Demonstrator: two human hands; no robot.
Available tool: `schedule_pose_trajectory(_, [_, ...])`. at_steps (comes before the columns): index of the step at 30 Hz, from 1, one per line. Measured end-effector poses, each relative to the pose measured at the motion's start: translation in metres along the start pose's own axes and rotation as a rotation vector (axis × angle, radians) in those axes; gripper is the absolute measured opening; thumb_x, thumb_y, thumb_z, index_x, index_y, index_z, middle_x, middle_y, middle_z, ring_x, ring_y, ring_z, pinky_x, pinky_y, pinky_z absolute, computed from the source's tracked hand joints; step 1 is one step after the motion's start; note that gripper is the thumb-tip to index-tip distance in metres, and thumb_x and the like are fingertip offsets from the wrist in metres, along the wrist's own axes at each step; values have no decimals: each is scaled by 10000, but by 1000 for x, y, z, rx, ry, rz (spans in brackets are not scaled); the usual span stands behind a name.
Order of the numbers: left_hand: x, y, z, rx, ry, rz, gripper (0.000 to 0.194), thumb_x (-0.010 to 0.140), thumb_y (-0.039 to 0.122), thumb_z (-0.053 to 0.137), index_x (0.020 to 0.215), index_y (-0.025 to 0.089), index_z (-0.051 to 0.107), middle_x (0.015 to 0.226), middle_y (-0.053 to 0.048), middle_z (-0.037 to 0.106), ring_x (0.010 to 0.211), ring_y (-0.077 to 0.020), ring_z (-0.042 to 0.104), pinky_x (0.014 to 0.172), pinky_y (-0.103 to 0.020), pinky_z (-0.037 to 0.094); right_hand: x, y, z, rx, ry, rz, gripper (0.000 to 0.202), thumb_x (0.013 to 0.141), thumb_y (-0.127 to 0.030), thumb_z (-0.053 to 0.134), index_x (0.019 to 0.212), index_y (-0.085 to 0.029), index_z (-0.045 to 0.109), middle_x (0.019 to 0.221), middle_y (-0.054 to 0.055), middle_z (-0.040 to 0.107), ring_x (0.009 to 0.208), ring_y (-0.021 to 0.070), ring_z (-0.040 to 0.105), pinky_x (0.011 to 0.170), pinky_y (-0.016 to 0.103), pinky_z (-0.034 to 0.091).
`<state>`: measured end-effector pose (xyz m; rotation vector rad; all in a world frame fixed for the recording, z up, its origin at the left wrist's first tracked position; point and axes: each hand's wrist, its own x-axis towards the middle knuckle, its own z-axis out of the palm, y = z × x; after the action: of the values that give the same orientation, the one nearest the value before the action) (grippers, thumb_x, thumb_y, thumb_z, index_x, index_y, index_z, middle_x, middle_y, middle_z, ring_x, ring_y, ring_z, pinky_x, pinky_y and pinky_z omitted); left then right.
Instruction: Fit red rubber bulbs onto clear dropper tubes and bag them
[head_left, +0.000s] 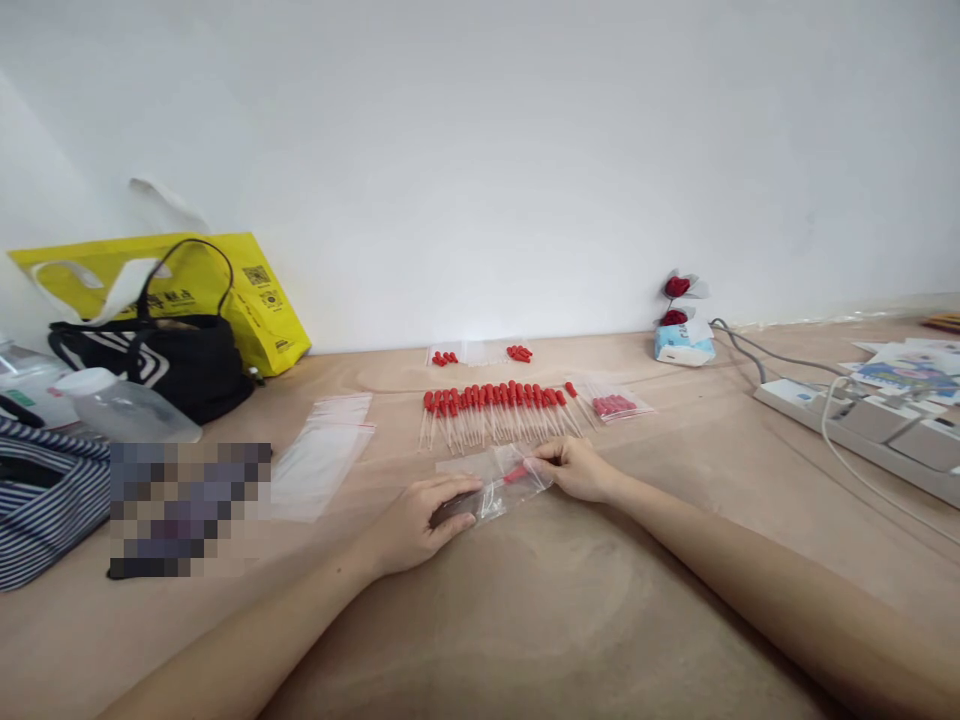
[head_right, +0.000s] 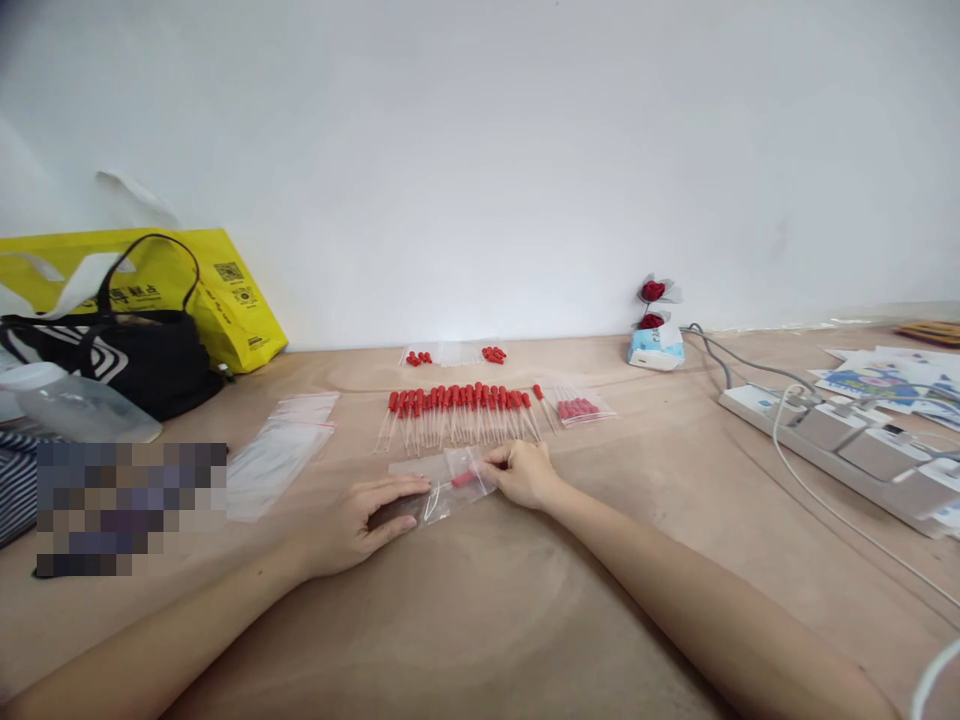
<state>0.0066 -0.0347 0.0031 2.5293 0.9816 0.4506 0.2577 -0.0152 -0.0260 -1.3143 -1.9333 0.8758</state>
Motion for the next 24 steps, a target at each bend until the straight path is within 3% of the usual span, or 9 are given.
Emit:
schedule_pose_trajectory(2, [0, 0, -1, 5, -1, -3, 335, 819, 320, 471, 1133, 213, 519, 1153, -43, 573, 1071, -185, 511, 922, -344, 402, 3, 0, -9, 1, -30, -48, 253, 733, -397, 530, 742, -198, 685, 651, -10, 623, 633, 126, 529, 630, 249, 398])
schedule_pose_trajectory(4, [0, 1, -2, 8, -6, -3, 329, 818, 315, 472, 1125, 209, 526, 1156, -46, 570, 1088, -189, 498, 934, -353, 392, 13, 3, -26, -52, 28, -34, 209, 719, -338, 539, 729, -176, 671, 670, 11, 636, 623, 135, 539, 599, 240, 403])
schedule_pose_trajectory(8, [0, 3, -6, -1, -26, -1, 323, 832, 312, 450, 1124, 200, 529, 1175, -53, 555, 1109, -189, 478, 947, -355, 383, 41, 12, -62, -461, 377, 274, 151, 719, -235, 509, 740, -152, 634, 743, 71, 644, 681, 166, 569, 621, 253, 401])
schedule_pose_trajectory(12, [0, 3, -8, -22, -65, 3, 323, 856, 298, 407, 1140, 191, 518, 1187, -54, 546, 1125, -177, 465, 959, -348, 373, 63, 22, -70, -622, 381, 482, 204, 731, -217, 512, 885, -115, 598, 864, 151, 629, 825, 220, 584, 665, 274, 411])
schedule_pose_trajectory(17, [-2, -2, -7, -44, -72, 42, 359, 828, 291, 459, 1178, 215, 483, 1214, -48, 526, 1152, -185, 442, 968, -363, 361, 75, 26, -60, -624, 361, 508, 242, 727, -163, 507, 947, -75, 552, 894, 206, 600, 846, 265, 583, 680, 314, 423])
schedule_pose_trajectory(20, [-3, -3, -6, -51, -69, 60, 360, 828, 287, 459, 1180, 217, 480, 1218, -49, 521, 1154, -184, 440, 969, -364, 358, 75, 22, -66, -616, 381, 490, 343, 723, -171, 509, 1038, -38, 484, 923, 235, 572, 851, 278, 576, 684, 328, 424])
schedule_pose_trajectory(22, [-4, -2, -7, -53, -71, 62, 356, 824, 282, 463, 1173, 219, 486, 1217, -49, 522, 1149, -186, 445, 966, -368, 360, 68, 18, -73, -575, 408, 438, 424, 724, -159, 491, 1121, -35, 411, 878, 199, 573, 795, 246, 583, 660, 308, 426])
schedule_pose_trajectory(24, [-4, -1, -8, -58, -79, 67, 355, 814, 276, 474, 1165, 225, 492, 1212, -47, 527, 1145, -189, 450, 964, -374, 361, 54, 13, -76, -412, 432, 320, 489, 748, -169, 443, 1209, -70, 311, 749, 94, 565, 650, 185, 576, 594, 280, 429])
